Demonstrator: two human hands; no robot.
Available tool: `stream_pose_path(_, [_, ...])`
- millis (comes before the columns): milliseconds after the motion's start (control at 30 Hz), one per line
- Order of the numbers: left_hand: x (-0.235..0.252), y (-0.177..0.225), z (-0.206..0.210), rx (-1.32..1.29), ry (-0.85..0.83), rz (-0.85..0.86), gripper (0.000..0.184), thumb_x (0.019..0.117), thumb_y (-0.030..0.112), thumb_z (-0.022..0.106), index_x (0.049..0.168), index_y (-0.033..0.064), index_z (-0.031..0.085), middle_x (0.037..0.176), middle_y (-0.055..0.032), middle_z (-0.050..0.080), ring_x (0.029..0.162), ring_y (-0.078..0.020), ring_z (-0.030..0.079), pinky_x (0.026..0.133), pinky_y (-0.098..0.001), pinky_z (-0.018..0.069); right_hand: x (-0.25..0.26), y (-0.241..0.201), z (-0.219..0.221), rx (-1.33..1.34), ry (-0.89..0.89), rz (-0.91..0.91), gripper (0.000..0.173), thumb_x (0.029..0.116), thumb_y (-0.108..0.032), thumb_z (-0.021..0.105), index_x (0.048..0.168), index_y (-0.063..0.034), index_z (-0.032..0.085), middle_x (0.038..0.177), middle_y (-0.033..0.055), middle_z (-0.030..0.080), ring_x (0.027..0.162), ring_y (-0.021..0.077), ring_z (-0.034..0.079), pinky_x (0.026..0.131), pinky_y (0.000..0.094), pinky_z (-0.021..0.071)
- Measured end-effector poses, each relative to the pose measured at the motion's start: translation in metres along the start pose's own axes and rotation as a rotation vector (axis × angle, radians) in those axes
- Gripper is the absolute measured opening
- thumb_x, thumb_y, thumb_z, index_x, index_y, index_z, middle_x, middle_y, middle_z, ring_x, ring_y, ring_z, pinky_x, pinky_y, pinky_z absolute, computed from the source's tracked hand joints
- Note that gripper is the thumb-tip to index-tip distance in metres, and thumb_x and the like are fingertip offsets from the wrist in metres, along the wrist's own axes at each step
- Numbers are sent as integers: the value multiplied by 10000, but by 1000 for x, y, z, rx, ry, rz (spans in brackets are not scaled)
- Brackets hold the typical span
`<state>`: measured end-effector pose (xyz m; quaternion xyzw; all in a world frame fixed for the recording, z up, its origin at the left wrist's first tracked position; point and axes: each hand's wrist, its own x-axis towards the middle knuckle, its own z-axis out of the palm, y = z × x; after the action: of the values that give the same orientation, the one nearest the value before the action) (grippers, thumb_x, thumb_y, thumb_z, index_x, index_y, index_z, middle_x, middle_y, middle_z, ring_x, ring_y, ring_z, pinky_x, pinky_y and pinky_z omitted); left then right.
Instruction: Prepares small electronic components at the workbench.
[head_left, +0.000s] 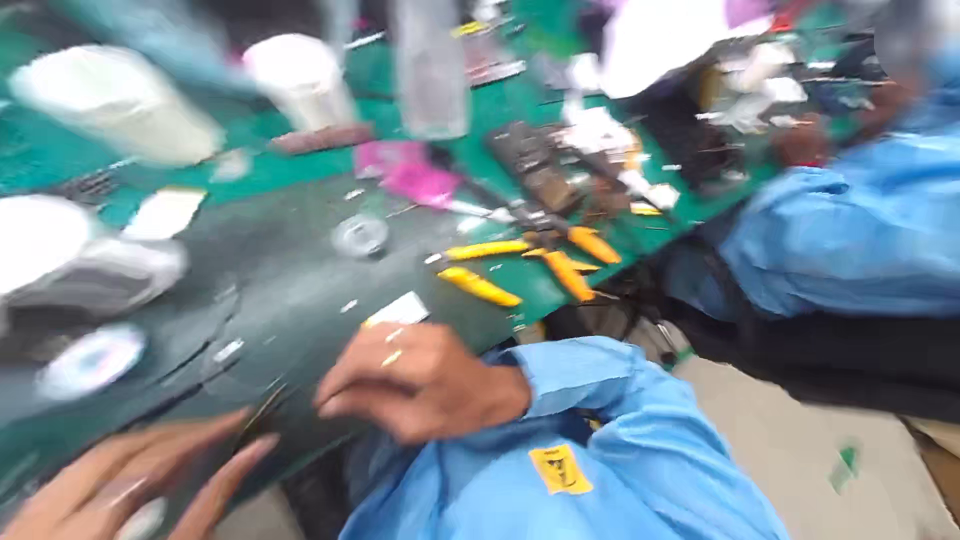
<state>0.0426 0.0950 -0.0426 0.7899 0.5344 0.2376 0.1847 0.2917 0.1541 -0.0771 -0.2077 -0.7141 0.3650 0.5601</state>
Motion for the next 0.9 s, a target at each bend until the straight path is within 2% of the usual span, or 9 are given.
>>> stream_pose_path(67, [-11, -4, 5, 132, 72, -35, 315, 996, 267, 669, 1124, -12, 740, 1058, -237, 699, 946, -328, 673, 861, -465, 541, -4, 6, 4, 49, -85, 83, 104, 937, -12, 674, 964, 63, 741, 930, 140, 739, 897, 176, 709, 858, 343, 596])
stream_pose_path(167, [-8, -2, 18, 178, 134, -47, 231, 1028, 205, 605, 1018, 23, 748, 1003, -162, 719, 932, -284, 693, 832, -425, 570, -8, 17, 0, 55, -133, 155, 123, 951, -16, 679, 1032, 59, 733, 987, 132, 741, 898, 153, 720, 832, 335, 630])
stream_pose_path(367, [0, 2, 29, 276, 106, -49, 216, 1041, 172, 519, 1024, 30, 681, 985, -157, 677, 887, -292, 665, 743, -384, 557, -8, 22, -6, 199, -92, 219, 126, 874, 51, 730, 1000, 64, 730, 980, 127, 751, 845, 149, 741, 765, 309, 657])
stream_pose_path(433, [4, 3, 27, 159, 132, -26, 210, 1045, 192, 531, 1033, 41, 677, 992, -123, 681, 875, -214, 648, 757, -319, 544, -7, 22, -5, 241, -70, 210, 133, 861, 75, 741, 993, 70, 732, 983, 138, 759, 843, 158, 751, 765, 310, 663])
stream_pose_path(500, [9, 7, 27, -74, 169, 4, 189, 1036, 185, 571, 1039, 36, 686, 1021, -92, 702, 891, -124, 661, 779, -263, 561, -4, 21, -7, 283, -44, 215, 140, 854, 94, 747, 991, 73, 732, 990, 146, 763, 855, 173, 759, 766, 316, 668])
stream_pose_path(567, [17, 11, 32, -334, 191, 28, 156, 1010, 148, 599, 1034, 16, 679, 1015, -71, 713, 899, -81, 671, 794, -245, 576, 0, 18, -11, 302, -16, 235, 144, 853, 95, 756, 994, 71, 735, 987, 151, 771, 858, 192, 768, 767, 332, 673])
stream_pose_path(700, [31, 11, 52, -675, 199, 18, 79, 973, 92, 631, 1001, 20, 649, 950, -29, 710, 864, -70, 693, 780, -243, 606, 0, 20, -14, 340, 9, 298, 151, 864, 93, 753, 1006, 43, 739, 988, 157, 778, 858, 218, 774, 780, 354, 668])
stream_pose_path(800, [32, 7, 60, -797, 198, -51, 51, 947, 54, 651, 995, 38, 645, 916, -17, 726, 805, -83, 709, 728, -247, 621, -2, 26, -14, 357, -1, 310, 168, 856, 103, 754, 1007, 30, 740, 981, 151, 776, 848, 223, 773, 761, 362, 671])
stream_pose_path(900, [31, 4, 61, -836, 205, -72, 86, 912, 16, 670, 992, 33, 646, 923, -25, 730, 806, -99, 716, 717, -253, 627, -2, 27, -13, 346, -14, 295, 184, 852, 106, 757, 1014, 21, 733, 982, 146, 773, 845, 222, 770, 749, 359, 671])
